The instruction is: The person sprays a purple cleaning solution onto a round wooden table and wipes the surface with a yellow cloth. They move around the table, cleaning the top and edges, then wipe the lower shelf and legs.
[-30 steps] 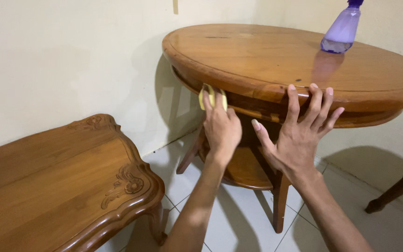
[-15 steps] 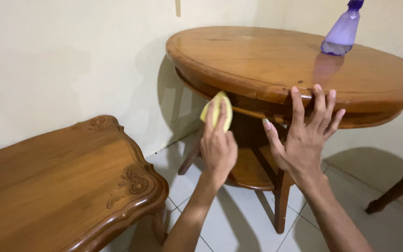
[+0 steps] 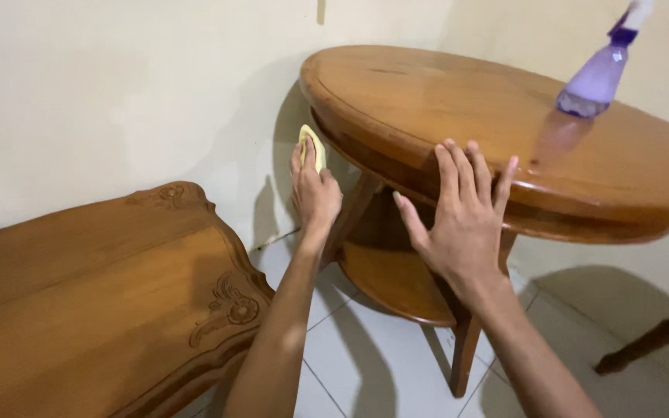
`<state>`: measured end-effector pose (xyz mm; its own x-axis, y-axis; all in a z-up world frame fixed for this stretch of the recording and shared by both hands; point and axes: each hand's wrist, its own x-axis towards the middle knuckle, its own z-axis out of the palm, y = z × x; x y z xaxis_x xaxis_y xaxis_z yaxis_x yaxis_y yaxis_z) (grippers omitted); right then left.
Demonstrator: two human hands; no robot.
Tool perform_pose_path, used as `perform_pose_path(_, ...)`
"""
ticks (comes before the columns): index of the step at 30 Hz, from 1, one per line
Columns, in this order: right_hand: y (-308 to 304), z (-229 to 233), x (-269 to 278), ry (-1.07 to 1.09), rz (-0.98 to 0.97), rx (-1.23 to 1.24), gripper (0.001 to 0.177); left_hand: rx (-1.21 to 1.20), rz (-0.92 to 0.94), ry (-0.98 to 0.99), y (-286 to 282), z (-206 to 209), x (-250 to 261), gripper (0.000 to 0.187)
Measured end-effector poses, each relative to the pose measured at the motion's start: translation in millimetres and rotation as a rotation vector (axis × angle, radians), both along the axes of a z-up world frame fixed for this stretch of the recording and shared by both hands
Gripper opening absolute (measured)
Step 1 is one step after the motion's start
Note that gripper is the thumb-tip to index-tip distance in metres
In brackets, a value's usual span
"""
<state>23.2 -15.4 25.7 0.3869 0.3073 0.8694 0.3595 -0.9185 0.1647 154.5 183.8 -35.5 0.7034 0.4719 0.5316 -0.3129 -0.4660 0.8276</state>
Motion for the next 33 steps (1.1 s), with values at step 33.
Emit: perform_pose_path(33,26,-16,19,-0.035,-0.17,0.102,0.076,0.388,-0.455,-0.026,45,16,-33,0.063)
